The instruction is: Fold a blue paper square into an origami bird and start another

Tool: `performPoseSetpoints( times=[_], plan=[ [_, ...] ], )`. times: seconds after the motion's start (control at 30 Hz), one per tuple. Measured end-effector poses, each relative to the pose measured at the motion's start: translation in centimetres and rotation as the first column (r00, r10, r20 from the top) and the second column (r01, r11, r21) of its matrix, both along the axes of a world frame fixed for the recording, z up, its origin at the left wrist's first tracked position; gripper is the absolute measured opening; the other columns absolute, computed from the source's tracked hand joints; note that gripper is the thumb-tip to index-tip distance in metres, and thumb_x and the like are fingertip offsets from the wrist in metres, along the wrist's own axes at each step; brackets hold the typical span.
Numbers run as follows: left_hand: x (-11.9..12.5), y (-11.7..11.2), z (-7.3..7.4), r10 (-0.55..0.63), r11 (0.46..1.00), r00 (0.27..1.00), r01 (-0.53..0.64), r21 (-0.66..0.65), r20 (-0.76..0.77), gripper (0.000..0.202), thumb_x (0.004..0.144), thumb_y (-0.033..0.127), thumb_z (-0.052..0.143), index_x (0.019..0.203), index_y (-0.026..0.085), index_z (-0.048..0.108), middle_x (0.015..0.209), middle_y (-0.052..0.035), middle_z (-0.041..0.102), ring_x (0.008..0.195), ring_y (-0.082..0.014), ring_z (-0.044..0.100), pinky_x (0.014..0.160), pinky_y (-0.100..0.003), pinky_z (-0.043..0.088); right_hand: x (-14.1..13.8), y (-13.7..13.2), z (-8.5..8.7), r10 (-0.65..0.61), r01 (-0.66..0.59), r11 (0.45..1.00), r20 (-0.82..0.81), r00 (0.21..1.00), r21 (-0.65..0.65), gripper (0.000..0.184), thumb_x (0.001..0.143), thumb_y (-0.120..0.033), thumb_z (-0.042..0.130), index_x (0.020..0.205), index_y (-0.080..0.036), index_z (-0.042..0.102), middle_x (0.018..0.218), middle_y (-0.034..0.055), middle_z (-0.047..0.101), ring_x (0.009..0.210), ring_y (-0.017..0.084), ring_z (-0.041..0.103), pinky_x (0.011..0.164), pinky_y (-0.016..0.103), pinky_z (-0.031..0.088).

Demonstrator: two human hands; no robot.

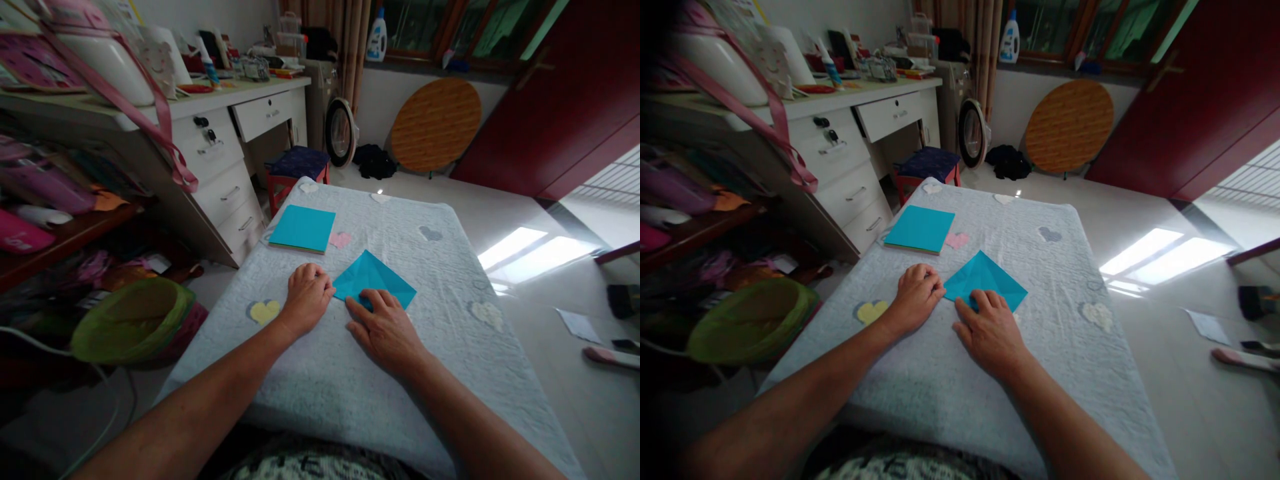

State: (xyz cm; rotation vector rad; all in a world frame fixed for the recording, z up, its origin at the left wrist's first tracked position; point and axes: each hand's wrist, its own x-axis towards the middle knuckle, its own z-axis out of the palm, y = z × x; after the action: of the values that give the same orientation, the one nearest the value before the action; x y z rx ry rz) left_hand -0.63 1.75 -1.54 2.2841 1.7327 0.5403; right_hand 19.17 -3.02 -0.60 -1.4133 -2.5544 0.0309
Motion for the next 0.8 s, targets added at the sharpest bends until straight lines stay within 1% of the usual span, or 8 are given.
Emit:
performPoseSetpoints(
  times=[0.17, 0.27, 0.5, 0.63, 0.7, 0.77, 0.8],
  plan=[
    [-0.2, 0.2, 0.0, -0.013, 1.0, 0.999, 0.014, 0.011, -0.046, 0.012, 0.092, 0.029, 0.061, 0.087, 0.019, 0.065, 0.11, -0.0077, 0.055, 0.109, -0.0257, 0.048, 0.095, -0.043, 0.041, -0.5, -0.2, 0.2, 0.003, -0.003, 1.0, 0.036, 0.999, 0.004, 0.045, 0.095, -0.048, 0.053, 0.136, -0.03, 0.057, 0.115, 0.0135, 0.057, 0.102, 0.032, 0.049, 0.087, 0.048, 0.045],
    [-0.3, 0.2, 0.0, -0.01, 1.0, 0.997, 0.012, 0.019, -0.07, 0.012, 0.092, 0.029, 0.061, 0.088, 0.019, 0.064, 0.109, -0.0078, 0.055, 0.108, -0.0253, 0.048, 0.094, -0.042, 0.041, -0.6, -0.2, 0.3, 0.001, -0.001, 1.0, 0.046, 0.999, -0.007, 0.049, 0.094, -0.053, 0.053, 0.138, -0.032, 0.055, 0.117, 0.0139, 0.055, 0.103, 0.033, 0.048, 0.087, 0.049, 0.045],
    [-0.9, 0.1, -0.5, 0.025, 0.999, 0.993, -0.019, 0.047, -0.115, 0.011, 0.093, 0.027, 0.059, 0.088, 0.018, 0.064, 0.107, -0.0091, 0.055, 0.106, -0.0268, 0.049, 0.092, -0.042, 0.042, -0.6, -0.2, 0.3, -0.024, 0.029, 0.998, 0.088, 0.996, -0.049, 0.055, 0.095, -0.063, 0.042, 0.141, -0.036, 0.052, 0.124, 0.0129, 0.052, 0.108, 0.034, 0.046, 0.091, 0.049, 0.041],
    [-1.7, 0.2, -0.6, 0.091, 0.995, 0.995, -0.089, 0.052, -0.035, 0.005, 0.091, 0.021, 0.058, 0.09, 0.019, 0.063, 0.105, -0.009, 0.057, 0.104, -0.0273, 0.051, 0.091, -0.042, 0.043, -0.6, -0.2, 0.3, -0.025, 0.032, 0.997, 0.102, 0.994, -0.071, 0.058, 0.094, -0.067, 0.038, 0.143, -0.038, 0.05, 0.124, 0.0125, 0.052, 0.109, 0.033, 0.045, 0.092, 0.048, 0.039],
    [-2.1, 0.3, -0.5, 0.12, 0.99, 0.992, -0.122, 0.063, 0.04, 0.009, 0.089, 0.016, 0.055, 0.094, 0.019, 0.063, 0.105, -0.0087, 0.057, 0.104, -0.0272, 0.051, 0.092, -0.042, 0.044, -0.6, -0.2, 0.3, -0.023, 0.031, 0.997, 0.1, 0.995, -0.073, 0.058, 0.095, -0.067, 0.036, 0.143, -0.038, 0.05, 0.124, 0.0126, 0.051, 0.109, 0.033, 0.045, 0.092, 0.048, 0.039],
    [-2.3, 0.3, -0.2, 0.099, 0.99, 0.988, -0.11, 0.091, 0.119, 0.017, 0.087, 0.01, 0.052, 0.096, 0.019, 0.064, 0.105, -0.0086, 0.057, 0.106, -0.0269, 0.051, 0.094, -0.043, 0.043, -0.6, -0.1, 0.3, -0.022, 0.029, 0.997, 0.101, 0.995, -0.071, 0.058, 0.095, -0.067, 0.036, 0.143, -0.039, 0.049, 0.125, 0.0128, 0.051, 0.109, 0.033, 0.045, 0.092, 0.048, 0.038],
    [-2.3, 0.3, 0.0, 0.062, 0.991, 0.986, -0.079, 0.109, 0.155, 0.021, 0.087, 0.007, 0.05, 0.096, 0.019, 0.065, 0.106, -0.0085, 0.057, 0.107, -0.0265, 0.05, 0.095, -0.043, 0.043, -0.6, -0.1, 0.3, -0.021, 0.028, 0.997, 0.103, 0.994, -0.07, 0.058, 0.095, -0.067, 0.036, 0.143, -0.039, 0.049, 0.125, 0.0127, 0.051, 0.109, 0.033, 0.045, 0.092, 0.048, 0.038]
  ],
)
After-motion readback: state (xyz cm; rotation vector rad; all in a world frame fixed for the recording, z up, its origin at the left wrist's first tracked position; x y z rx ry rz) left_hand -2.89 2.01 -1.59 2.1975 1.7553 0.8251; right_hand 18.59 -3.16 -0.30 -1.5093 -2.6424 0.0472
